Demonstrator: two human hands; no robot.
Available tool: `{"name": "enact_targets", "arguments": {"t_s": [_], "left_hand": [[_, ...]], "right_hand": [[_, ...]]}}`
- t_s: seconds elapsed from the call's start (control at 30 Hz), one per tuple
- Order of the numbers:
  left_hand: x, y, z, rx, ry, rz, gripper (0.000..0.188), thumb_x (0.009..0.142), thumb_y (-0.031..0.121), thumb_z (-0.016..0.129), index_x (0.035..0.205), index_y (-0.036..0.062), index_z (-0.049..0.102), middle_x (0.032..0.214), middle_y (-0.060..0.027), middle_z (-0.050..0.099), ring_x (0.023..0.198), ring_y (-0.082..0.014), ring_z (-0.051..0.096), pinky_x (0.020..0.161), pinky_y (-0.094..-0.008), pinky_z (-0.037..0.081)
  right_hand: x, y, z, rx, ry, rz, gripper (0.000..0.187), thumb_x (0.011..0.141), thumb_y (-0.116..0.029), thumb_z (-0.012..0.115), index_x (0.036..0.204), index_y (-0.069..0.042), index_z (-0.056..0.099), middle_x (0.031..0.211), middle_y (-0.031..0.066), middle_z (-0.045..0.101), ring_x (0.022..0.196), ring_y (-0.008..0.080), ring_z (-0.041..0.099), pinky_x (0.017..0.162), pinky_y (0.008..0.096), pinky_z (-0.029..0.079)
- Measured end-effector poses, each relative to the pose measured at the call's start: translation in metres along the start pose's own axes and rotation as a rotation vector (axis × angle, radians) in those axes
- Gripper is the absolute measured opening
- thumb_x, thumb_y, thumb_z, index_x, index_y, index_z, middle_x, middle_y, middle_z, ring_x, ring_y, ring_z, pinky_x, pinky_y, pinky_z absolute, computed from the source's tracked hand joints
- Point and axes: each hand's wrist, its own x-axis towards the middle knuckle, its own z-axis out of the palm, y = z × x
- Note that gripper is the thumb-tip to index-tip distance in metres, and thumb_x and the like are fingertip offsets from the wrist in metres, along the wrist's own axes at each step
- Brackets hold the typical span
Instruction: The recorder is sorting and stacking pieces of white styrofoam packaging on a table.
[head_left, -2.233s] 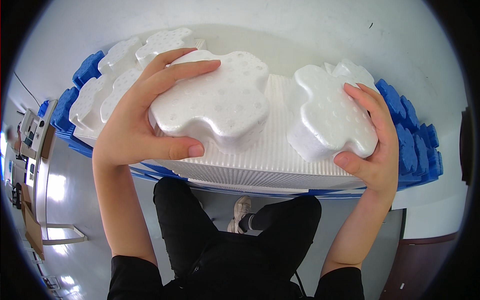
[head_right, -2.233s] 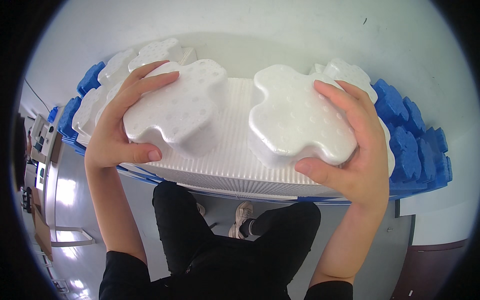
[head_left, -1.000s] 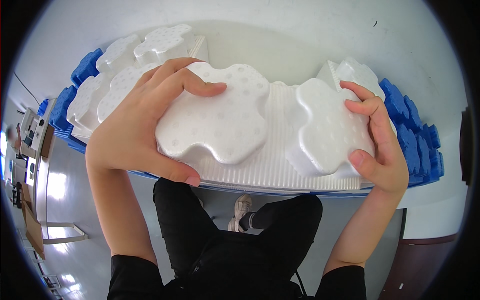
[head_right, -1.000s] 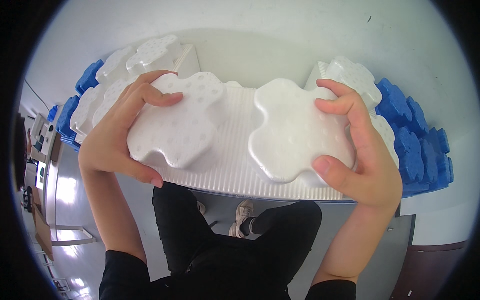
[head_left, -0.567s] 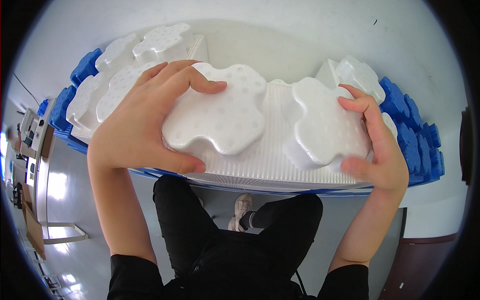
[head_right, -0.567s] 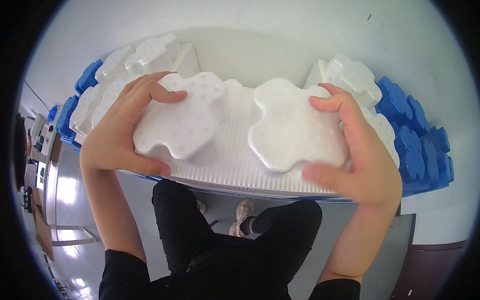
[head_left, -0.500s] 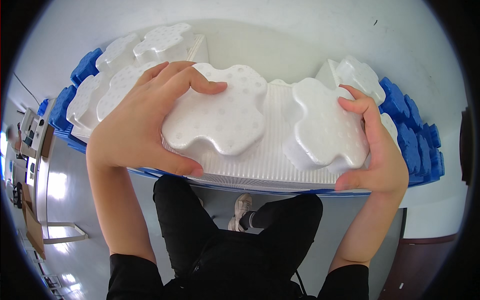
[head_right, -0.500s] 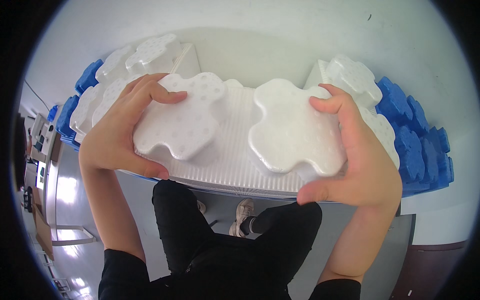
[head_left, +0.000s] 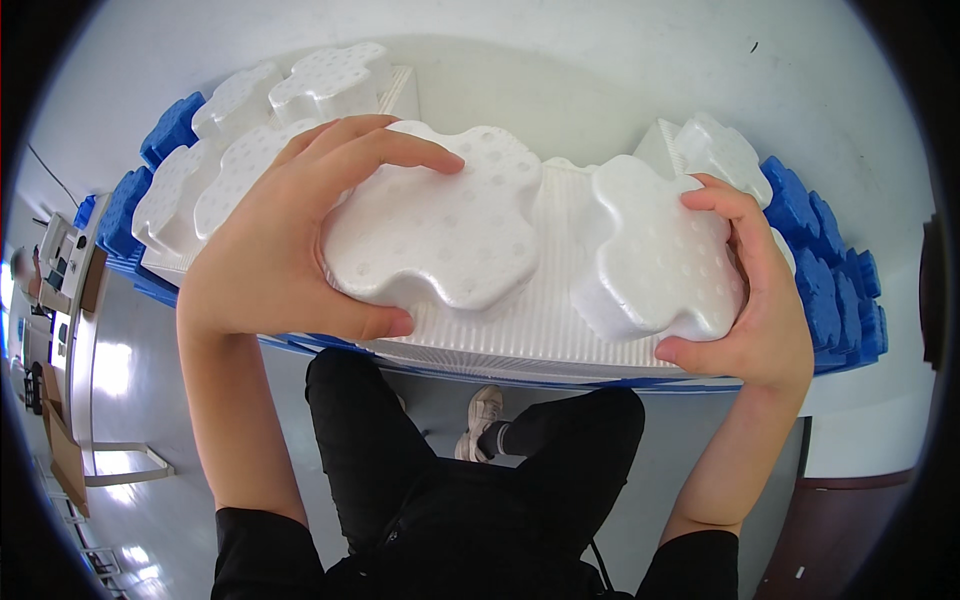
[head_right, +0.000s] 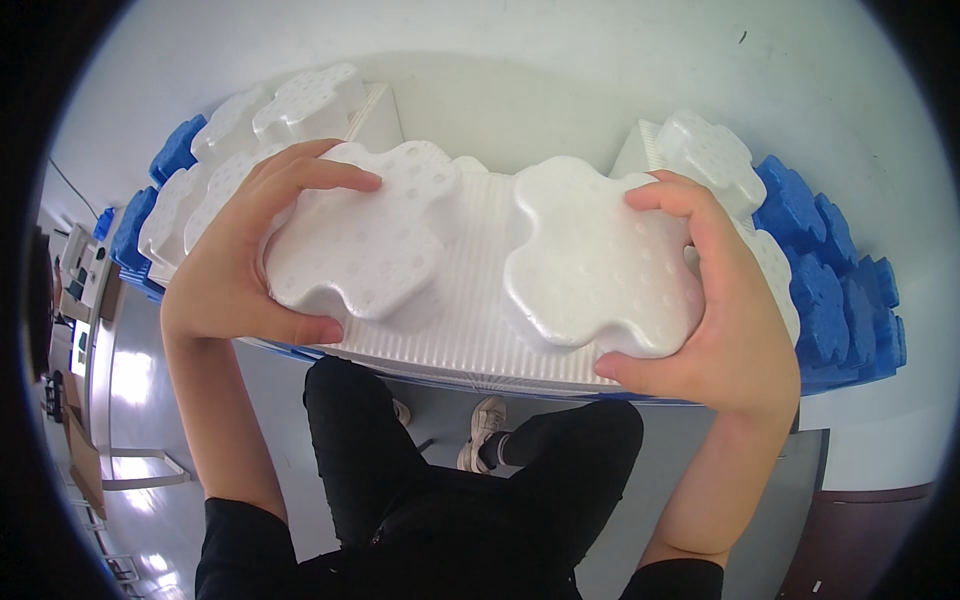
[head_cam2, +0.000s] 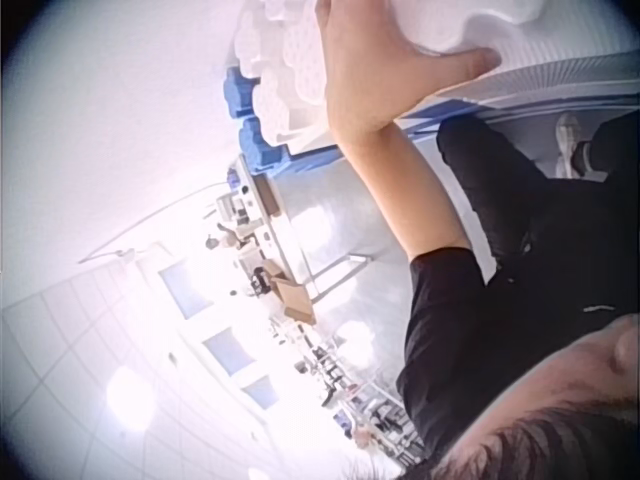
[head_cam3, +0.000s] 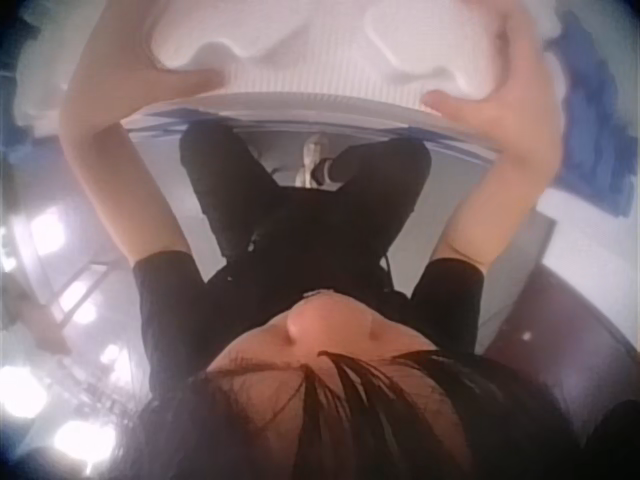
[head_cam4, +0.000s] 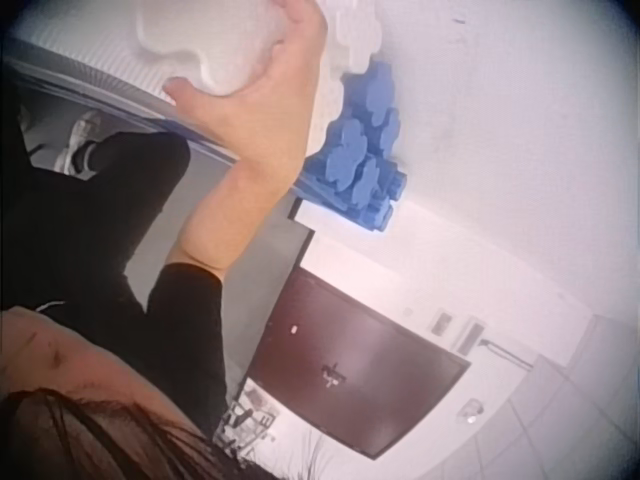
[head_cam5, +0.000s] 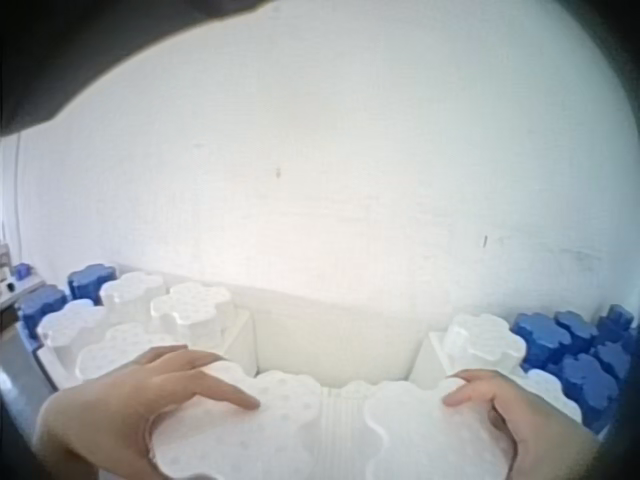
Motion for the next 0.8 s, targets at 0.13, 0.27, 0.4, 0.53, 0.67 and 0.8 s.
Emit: {"name": "enact_targets", "arguments": {"t_s": [0.13,0.27,0.4,0.53,0.67,0.8], "left_hand": [[-0.002,-0.003,0.001,-0.075,0.022,0.018,0.102,0.044,0.039,0.096,0.14,0.0163,0.07,0.146,-0.0136,0.065,0.145,-0.0391,0.054,0.124,-0.0501,0.04],[-0.003,-0.005,0.004,-0.115,0.051,0.003,0.113,0.044,0.04,0.098,0.148,0.0126,0.063,0.146,-0.0146,0.064,0.139,-0.0358,0.059,0.12,-0.0452,0.044],[-0.002,-0.013,0.008,-0.311,0.146,0.012,0.119,0.042,0.042,0.099,0.15,0.0097,0.061,0.145,-0.0154,0.063,0.137,-0.0341,0.061,0.117,-0.0432,0.046],[-0.002,-0.009,0.003,-0.292,0.214,0.067,0.126,0.043,0.05,0.1,0.154,0.0064,0.058,0.142,-0.016,0.064,0.134,-0.0333,0.063,0.116,-0.0408,0.047],[0.008,-0.013,0.009,-0.657,0.336,-0.016,0.13,0.045,0.055,0.1,0.156,0.0032,0.056,0.137,-0.0183,0.068,0.131,-0.0338,0.066,0.114,-0.0414,0.05],[0.03,-0.014,-0.016,-0.362,0.232,-0.023,0.122,0.052,0.059,0.096,0.158,0.0108,0.058,0.135,-0.021,0.07,0.128,-0.0366,0.069,0.113,-0.0433,0.052]], "right_hand": [[-0.001,0.001,0.0,0.004,0.025,-0.009,0.102,0.049,-0.019,0.098,0.143,-0.01,0.061,0.15,0.0155,0.059,0.141,0.0341,0.055,0.118,0.0461,0.043],[-0.002,0.002,0.001,0.041,0.056,-0.034,0.102,0.048,-0.018,0.098,0.144,-0.011,0.062,0.15,0.0157,0.059,0.139,0.0323,0.057,0.117,0.0446,0.044],[-0.002,0.01,0.007,0.266,0.159,-0.09,0.107,0.05,-0.016,0.097,0.149,-0.008,0.058,0.15,0.0152,0.059,0.135,0.0284,0.061,0.115,0.041,0.047],[0.0,0.004,0.006,0.312,0.187,-0.12,0.109,0.053,-0.018,0.097,0.152,-0.003,0.053,0.145,0.0142,0.061,0.133,0.0272,0.062,0.114,0.0392,0.048],[0.008,-0.007,0.003,0.513,0.329,-0.17,0.105,0.057,-0.02,0.096,0.152,-0.004,0.054,0.139,0.0135,0.062,0.13,0.0267,0.063,0.113,0.0388,0.048],[0.027,-0.006,-0.022,0.275,0.288,-0.162,0.1,0.063,-0.021,0.095,0.152,-0.005,0.054,0.132,0.0127,0.065,0.125,0.0253,0.064,0.109,0.0375,0.051]]}}
